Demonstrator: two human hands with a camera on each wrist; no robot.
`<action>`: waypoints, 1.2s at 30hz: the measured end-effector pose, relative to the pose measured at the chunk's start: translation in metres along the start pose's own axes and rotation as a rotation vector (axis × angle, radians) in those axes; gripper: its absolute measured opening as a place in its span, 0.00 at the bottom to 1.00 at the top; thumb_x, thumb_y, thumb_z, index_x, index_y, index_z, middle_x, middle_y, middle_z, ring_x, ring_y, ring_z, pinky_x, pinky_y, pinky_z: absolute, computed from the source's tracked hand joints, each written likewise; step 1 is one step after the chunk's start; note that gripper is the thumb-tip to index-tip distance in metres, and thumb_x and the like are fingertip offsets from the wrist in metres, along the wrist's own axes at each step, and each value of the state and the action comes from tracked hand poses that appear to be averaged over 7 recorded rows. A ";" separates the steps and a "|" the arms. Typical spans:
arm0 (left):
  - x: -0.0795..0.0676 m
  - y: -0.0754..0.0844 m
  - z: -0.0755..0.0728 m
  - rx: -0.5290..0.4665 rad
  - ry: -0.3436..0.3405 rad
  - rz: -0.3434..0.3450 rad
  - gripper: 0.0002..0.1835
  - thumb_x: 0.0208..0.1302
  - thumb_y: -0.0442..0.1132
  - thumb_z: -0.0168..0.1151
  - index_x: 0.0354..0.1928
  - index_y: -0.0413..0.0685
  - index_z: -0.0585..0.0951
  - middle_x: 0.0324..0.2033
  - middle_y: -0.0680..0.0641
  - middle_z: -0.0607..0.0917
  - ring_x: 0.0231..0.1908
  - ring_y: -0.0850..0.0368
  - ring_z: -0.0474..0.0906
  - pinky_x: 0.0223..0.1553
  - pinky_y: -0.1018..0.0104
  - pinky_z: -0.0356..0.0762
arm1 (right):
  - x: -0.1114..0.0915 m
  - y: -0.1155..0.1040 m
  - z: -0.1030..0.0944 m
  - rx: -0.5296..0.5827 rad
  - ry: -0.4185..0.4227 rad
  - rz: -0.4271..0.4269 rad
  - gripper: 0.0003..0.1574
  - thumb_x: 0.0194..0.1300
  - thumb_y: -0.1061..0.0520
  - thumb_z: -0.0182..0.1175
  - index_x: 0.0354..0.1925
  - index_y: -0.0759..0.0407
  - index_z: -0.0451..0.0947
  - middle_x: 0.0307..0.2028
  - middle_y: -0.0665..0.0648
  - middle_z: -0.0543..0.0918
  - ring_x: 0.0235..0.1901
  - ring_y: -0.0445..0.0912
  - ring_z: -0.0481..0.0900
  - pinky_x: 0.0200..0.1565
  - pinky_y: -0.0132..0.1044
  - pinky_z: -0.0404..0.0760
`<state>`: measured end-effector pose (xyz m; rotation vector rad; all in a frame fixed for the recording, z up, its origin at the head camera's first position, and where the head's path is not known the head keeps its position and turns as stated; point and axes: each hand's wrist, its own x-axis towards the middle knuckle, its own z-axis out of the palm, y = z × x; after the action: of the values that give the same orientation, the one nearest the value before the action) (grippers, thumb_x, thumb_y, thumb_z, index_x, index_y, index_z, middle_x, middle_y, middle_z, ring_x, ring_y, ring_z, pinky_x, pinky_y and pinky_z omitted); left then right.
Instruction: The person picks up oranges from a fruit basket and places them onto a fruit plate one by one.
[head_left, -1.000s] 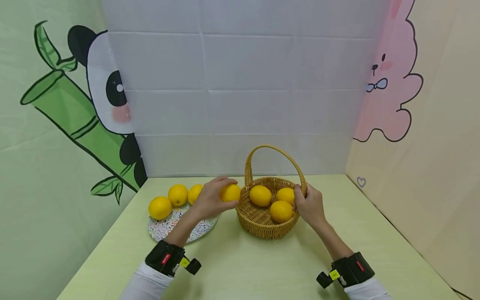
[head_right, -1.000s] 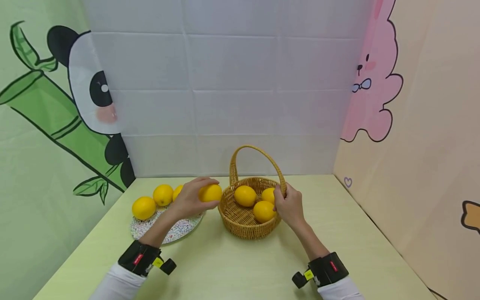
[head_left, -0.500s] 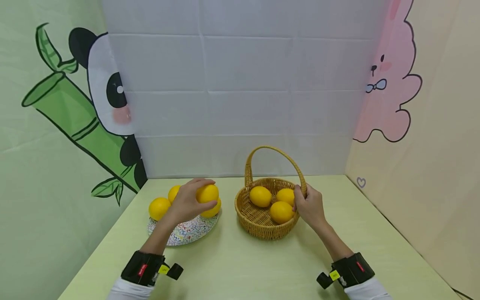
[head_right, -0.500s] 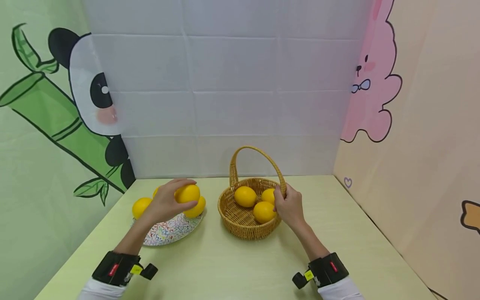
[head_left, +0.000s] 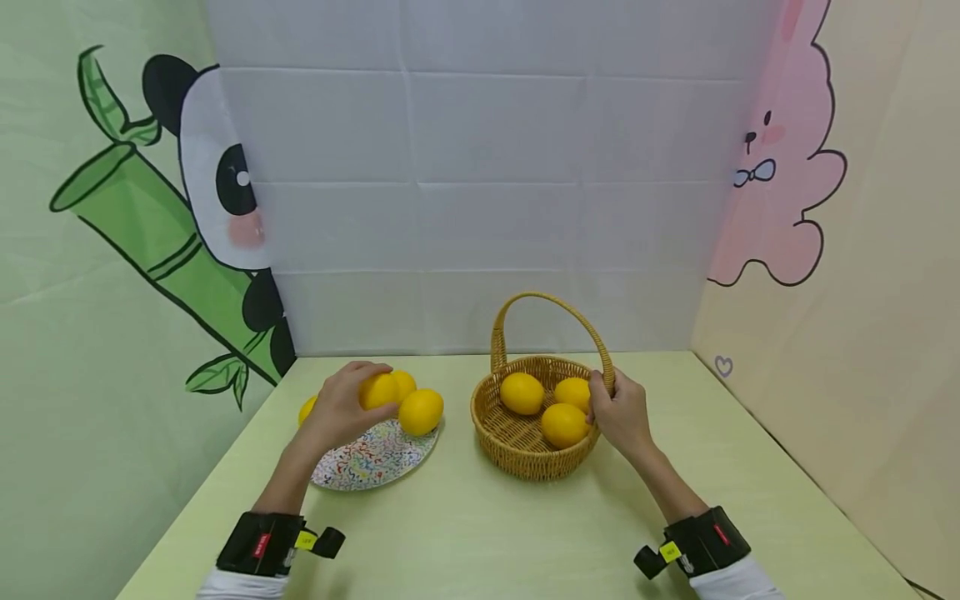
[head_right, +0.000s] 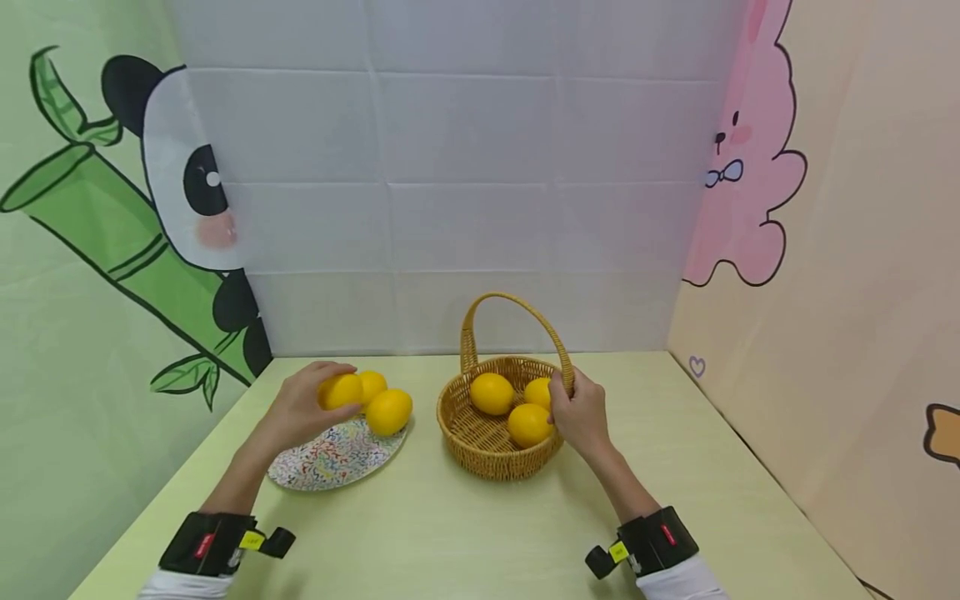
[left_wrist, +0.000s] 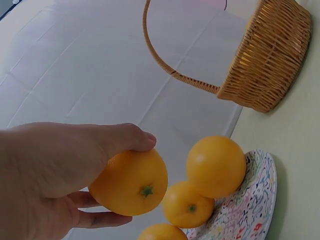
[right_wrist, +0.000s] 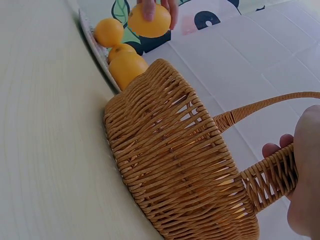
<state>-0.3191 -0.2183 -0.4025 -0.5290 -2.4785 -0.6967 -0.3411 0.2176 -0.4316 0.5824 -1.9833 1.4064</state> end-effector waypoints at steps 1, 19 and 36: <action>-0.001 -0.003 0.001 0.005 -0.008 -0.003 0.32 0.57 0.43 0.78 0.64 0.42 0.81 0.61 0.39 0.79 0.49 0.45 0.77 0.45 0.49 0.86 | 0.000 0.000 0.000 -0.004 0.002 -0.002 0.22 0.79 0.65 0.49 0.24 0.68 0.70 0.14 0.74 0.76 0.10 0.63 0.75 0.07 0.25 0.68; -0.008 -0.034 0.025 0.166 -0.087 -0.062 0.32 0.55 0.40 0.78 0.63 0.43 0.81 0.61 0.36 0.77 0.55 0.38 0.75 0.55 0.37 0.79 | 0.001 0.019 0.001 -0.001 0.004 -0.020 0.24 0.81 0.57 0.50 0.24 0.64 0.70 0.13 0.72 0.76 0.09 0.60 0.76 0.05 0.29 0.68; -0.013 -0.045 0.043 0.251 -0.117 -0.020 0.32 0.53 0.39 0.79 0.62 0.43 0.82 0.61 0.36 0.77 0.56 0.38 0.74 0.60 0.38 0.74 | 0.002 0.020 0.000 -0.034 -0.006 -0.001 0.25 0.81 0.54 0.49 0.24 0.61 0.71 0.11 0.63 0.77 0.11 0.63 0.76 0.05 0.32 0.69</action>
<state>-0.3464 -0.2325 -0.4583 -0.4623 -2.6333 -0.3624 -0.3558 0.2238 -0.4431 0.5732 -2.0071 1.3696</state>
